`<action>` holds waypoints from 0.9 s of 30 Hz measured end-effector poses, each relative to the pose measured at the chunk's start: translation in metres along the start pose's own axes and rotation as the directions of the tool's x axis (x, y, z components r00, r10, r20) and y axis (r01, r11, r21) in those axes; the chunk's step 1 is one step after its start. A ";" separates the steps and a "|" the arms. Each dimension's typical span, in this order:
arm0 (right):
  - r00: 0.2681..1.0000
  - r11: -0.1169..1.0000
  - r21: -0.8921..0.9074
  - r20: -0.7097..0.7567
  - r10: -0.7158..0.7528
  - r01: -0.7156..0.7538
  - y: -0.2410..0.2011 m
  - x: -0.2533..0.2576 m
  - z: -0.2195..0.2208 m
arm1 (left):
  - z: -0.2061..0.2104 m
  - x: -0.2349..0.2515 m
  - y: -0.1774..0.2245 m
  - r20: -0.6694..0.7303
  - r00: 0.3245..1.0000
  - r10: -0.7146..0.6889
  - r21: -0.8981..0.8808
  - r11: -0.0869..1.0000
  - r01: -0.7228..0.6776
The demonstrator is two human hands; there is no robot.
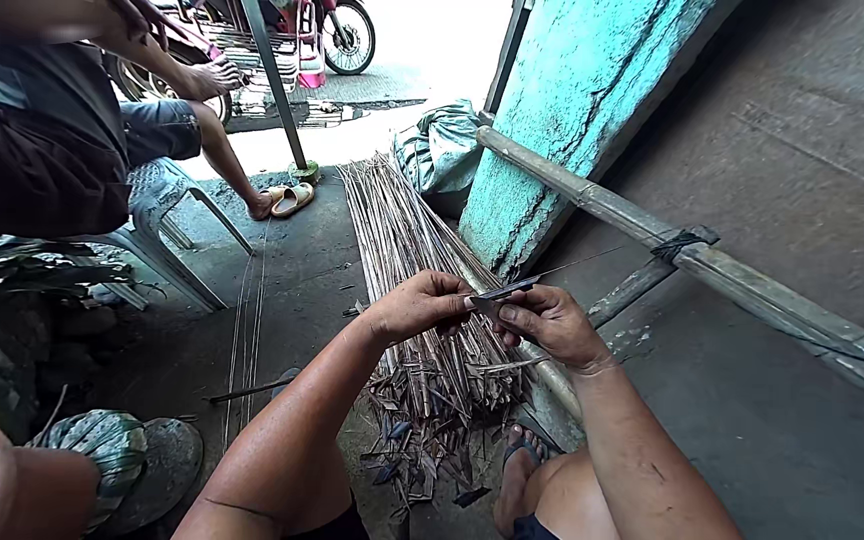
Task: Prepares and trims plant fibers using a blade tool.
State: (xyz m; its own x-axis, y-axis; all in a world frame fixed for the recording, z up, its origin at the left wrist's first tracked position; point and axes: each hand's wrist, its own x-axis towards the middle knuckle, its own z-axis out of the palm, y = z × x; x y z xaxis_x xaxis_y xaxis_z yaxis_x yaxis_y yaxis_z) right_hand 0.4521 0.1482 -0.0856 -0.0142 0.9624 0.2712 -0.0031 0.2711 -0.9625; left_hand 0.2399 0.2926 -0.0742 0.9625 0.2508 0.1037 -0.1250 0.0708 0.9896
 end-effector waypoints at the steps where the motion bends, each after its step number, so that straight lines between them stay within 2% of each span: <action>1: 1.000 1.000 -0.018 -0.008 -0.019 0.019 0.000 0.000 -0.002 | -0.001 0.000 0.001 -0.006 1.000 0.000 -0.002 1.000 0.000; 6: 0.990 0.990 -0.084 -0.069 -0.121 0.115 0.001 0.000 -0.010 | -0.003 -0.003 0.004 -0.043 0.999 0.024 0.013 1.000 -0.023; 13: 0.953 0.974 -0.080 -0.203 -0.224 0.211 0.000 0.002 -0.010 | -0.001 -0.003 0.005 -0.083 0.996 0.042 0.002 0.999 -0.042; 18: 0.858 0.937 0.005 -0.405 -0.317 0.349 -0.017 0.001 -0.022 | -0.004 -0.005 0.005 -0.111 0.992 0.059 0.033 0.998 -0.056; 20: 0.899 0.946 0.043 -0.327 -0.292 0.322 -0.021 -0.003 -0.022 | -0.003 -0.004 0.003 -0.170 0.982 0.085 0.078 0.994 -0.072; 23: 0.975 0.977 0.095 -0.131 -0.180 0.193 -0.017 -0.003 -0.002 | -0.001 -0.001 0.001 -0.236 0.961 0.142 0.133 0.985 -0.113; 27: 0.993 0.993 0.112 -0.113 -0.019 0.031 -0.008 0.004 0.016 | 0.002 0.002 -0.005 -0.224 0.943 0.246 0.223 0.955 -0.196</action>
State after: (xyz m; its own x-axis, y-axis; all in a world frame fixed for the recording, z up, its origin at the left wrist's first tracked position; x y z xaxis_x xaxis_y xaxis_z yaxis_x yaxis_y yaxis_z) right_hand 0.4356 0.1493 -0.0768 0.0992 0.9526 0.2875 -0.1157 0.2980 -0.9475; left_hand 0.2428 0.2908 -0.0784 0.8229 0.4703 0.3187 -0.2543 -0.1967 0.9469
